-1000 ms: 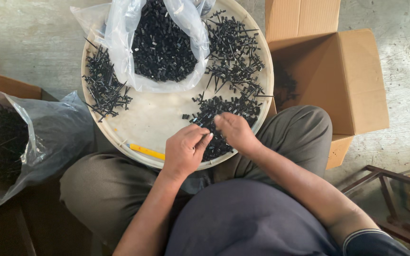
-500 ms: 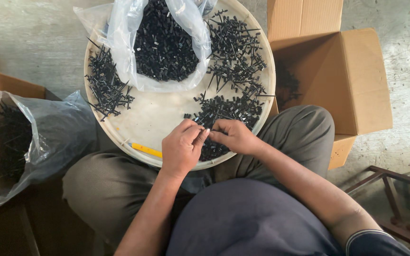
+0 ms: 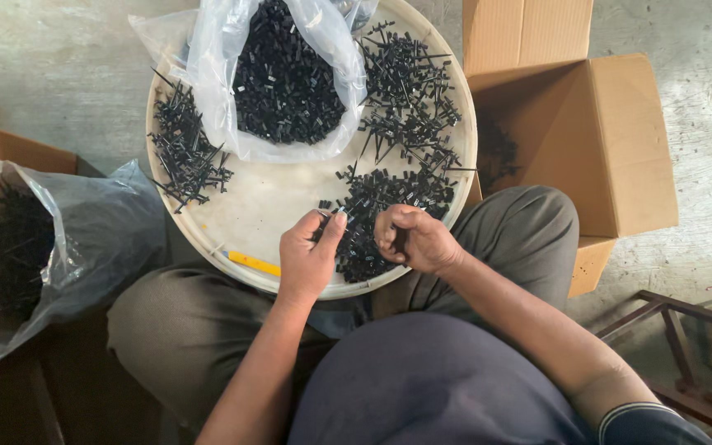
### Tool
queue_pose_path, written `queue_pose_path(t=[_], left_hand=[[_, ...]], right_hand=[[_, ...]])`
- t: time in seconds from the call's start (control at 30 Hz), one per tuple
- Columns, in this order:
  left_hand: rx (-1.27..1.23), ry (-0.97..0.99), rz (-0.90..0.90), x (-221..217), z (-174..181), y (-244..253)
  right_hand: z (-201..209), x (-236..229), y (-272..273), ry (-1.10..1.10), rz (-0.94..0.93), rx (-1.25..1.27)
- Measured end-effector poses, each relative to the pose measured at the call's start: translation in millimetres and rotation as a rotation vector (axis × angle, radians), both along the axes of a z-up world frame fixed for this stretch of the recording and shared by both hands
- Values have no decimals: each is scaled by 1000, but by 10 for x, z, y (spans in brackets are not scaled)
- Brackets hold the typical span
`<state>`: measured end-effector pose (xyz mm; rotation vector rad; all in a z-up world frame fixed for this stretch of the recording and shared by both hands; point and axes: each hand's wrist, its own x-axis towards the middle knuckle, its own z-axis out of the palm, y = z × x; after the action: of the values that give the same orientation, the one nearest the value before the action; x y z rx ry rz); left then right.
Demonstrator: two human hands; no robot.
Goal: The person sits on the floor and assembles small black plastic fasteners by hand, inserting a pin into a base and placing the finished units into a cardboard box. The person repeatedly picks parts from a tray and a plastic bag, assembles them, and deposits them into the box.
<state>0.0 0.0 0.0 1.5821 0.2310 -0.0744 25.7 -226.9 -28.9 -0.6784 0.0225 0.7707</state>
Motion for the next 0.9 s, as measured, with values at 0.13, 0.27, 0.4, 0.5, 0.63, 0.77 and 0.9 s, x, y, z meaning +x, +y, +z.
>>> queue_pose_path(t=[0.13, 0.27, 0.4, 0.5, 0.63, 0.77, 0.9], left_hand=[[255, -260, -13, -32, 128, 6], [489, -327, 11, -20, 179, -22], [530, -250, -2, -47, 202, -35], [448, -258, -61, -40, 242, -55], [445, -300, -155, -42, 318, -26], [608, -575, -288, -50, 379, -38], [651, -597, -253, -67, 415, -71]], right_hand=[[-31, -22, 18, 34, -2, 9], [-22, -11, 81, 11, -7, -214], [-27, -63, 230, -444, -5, -617], [6, -43, 216, -644, 1, -888], [2, 21, 166, -699, -22, -1099], [-102, -5, 237, -520, -79, -1110], [-141, 4, 271, -42, -209, -694]])
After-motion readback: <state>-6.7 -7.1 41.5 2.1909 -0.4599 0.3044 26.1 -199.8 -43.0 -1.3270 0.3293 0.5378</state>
